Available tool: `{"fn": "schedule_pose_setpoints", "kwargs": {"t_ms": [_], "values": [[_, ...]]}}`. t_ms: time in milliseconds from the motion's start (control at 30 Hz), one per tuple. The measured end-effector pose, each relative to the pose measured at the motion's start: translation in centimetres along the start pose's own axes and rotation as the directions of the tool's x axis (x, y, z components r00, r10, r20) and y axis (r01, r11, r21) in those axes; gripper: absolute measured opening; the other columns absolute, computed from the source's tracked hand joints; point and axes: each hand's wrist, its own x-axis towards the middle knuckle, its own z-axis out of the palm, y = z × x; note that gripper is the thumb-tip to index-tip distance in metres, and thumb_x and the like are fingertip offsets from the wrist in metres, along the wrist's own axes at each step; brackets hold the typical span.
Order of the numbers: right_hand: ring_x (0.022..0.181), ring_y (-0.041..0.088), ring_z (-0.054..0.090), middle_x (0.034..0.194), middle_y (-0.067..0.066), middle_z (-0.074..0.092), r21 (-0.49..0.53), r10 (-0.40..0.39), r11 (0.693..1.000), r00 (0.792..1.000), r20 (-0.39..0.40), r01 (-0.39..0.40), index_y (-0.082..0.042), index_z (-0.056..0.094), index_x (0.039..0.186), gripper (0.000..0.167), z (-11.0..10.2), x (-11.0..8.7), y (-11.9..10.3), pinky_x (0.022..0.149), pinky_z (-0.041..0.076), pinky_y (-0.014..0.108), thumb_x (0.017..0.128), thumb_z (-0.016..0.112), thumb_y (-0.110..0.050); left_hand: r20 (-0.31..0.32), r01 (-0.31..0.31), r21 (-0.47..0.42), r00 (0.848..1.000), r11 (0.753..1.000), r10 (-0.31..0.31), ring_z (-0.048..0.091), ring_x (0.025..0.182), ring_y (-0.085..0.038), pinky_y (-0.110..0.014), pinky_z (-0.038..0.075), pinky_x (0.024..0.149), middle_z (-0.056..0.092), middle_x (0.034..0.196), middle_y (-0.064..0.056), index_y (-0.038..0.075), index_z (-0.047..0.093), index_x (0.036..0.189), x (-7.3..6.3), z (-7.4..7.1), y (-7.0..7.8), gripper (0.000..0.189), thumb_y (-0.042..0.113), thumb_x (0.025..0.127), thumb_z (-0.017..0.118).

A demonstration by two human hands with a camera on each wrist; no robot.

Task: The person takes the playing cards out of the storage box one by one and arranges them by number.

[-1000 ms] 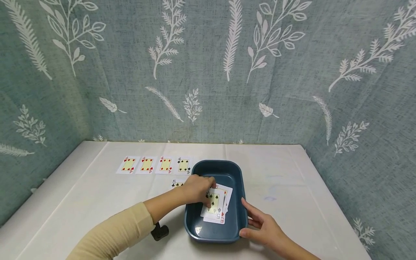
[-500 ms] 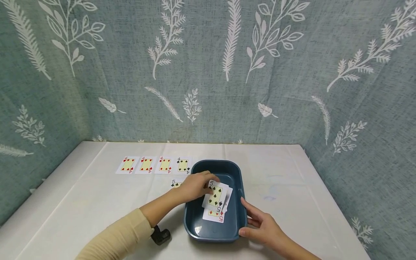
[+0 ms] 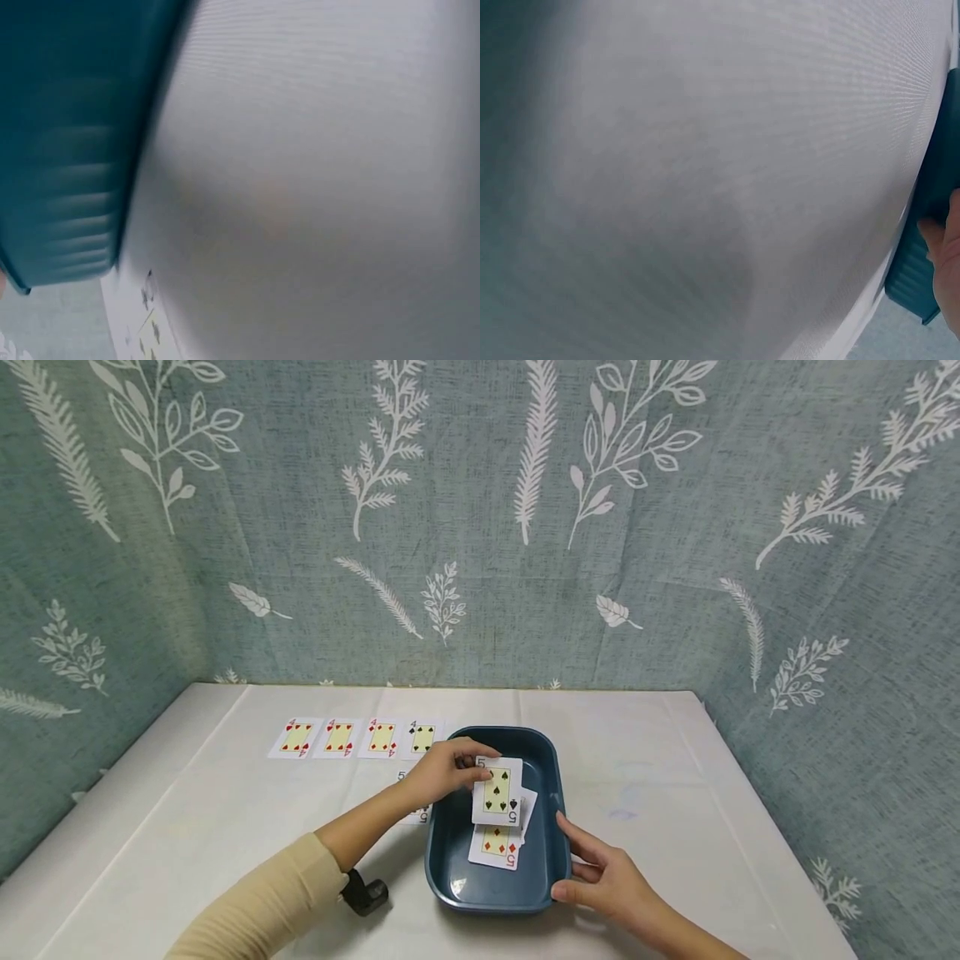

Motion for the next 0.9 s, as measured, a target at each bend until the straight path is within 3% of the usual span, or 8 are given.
{"fn": "schedule_pose_setpoints", "kwargs": {"t_ms": [133,333,533,733,900], "values": [[0.118,0.050,0.048,0.143,0.041,0.020,-0.012,-0.022,1.000,1.000,0.003,0.022,0.003,0.020,0.148,0.080,0.0,0.0,0.1,0.083,0.053,0.032,0.086,0.069,-0.011,-0.014,0.085,-0.156,0.996,0.984,-0.088,0.058,0.075,-0.012,-0.029,0.055,0.068,0.064,0.097,-0.009,0.008,0.067,0.117,0.0,-0.5,0.0,0.030,0.012,0.087,0.068],[0.120,0.052,0.045,0.143,0.041,0.019,-0.009,-0.023,1.000,1.000,0.000,0.023,0.003,0.020,0.148,0.079,0.0,0.0,0.1,0.083,0.053,0.032,0.086,0.069,-0.011,-0.054,0.170,-0.276,0.980,0.946,-0.192,0.059,0.073,-0.011,-0.037,0.056,0.071,0.068,0.095,-0.011,0.004,0.066,0.117,-0.2,-1.5,0.1,0.031,0.009,0.087,0.068],[0.120,0.050,0.046,0.144,0.040,0.018,-0.010,-0.018,1.000,1.000,0.007,0.018,0.004,0.019,0.148,0.079,0.0,0.0,-0.1,0.084,0.052,0.031,0.087,0.068,-0.011,-0.031,0.187,-0.298,0.978,0.936,-0.205,0.059,0.075,-0.010,-0.032,0.054,0.070,0.069,0.097,-0.013,0.002,0.064,0.120,-1.0,-3.0,0.2,0.033,0.008,0.087,0.067],[0.121,0.048,0.047,0.145,0.040,0.016,0.001,-0.002,1.000,1.000,0.012,0.002,0.003,0.018,0.148,0.079,0.0,0.0,-0.2,0.085,0.052,0.030,0.087,0.067,-0.010,-0.025,0.195,-0.292,0.977,0.936,-0.212,0.060,0.075,-0.011,-0.047,0.053,0.077,0.069,0.099,-0.013,0.002,0.064,0.120,-1.8,-4.5,-0.2,0.033,0.008,0.087,0.066],[0.121,0.048,0.047,0.147,0.037,0.014,-0.001,0.010,1.000,1.000,0.005,-0.010,0.003,0.019,0.148,0.080,0.0,0.1,-0.3,0.086,0.051,0.030,0.087,0.068,-0.011,-0.028,0.204,-0.276,0.975,0.939,-0.220,0.060,0.076,-0.012,-0.050,0.052,0.078,0.069,0.099,-0.013,0.002,0.064,0.120,-2.5,-5.9,-0.6,0.034,0.008,0.087,0.067]]}}
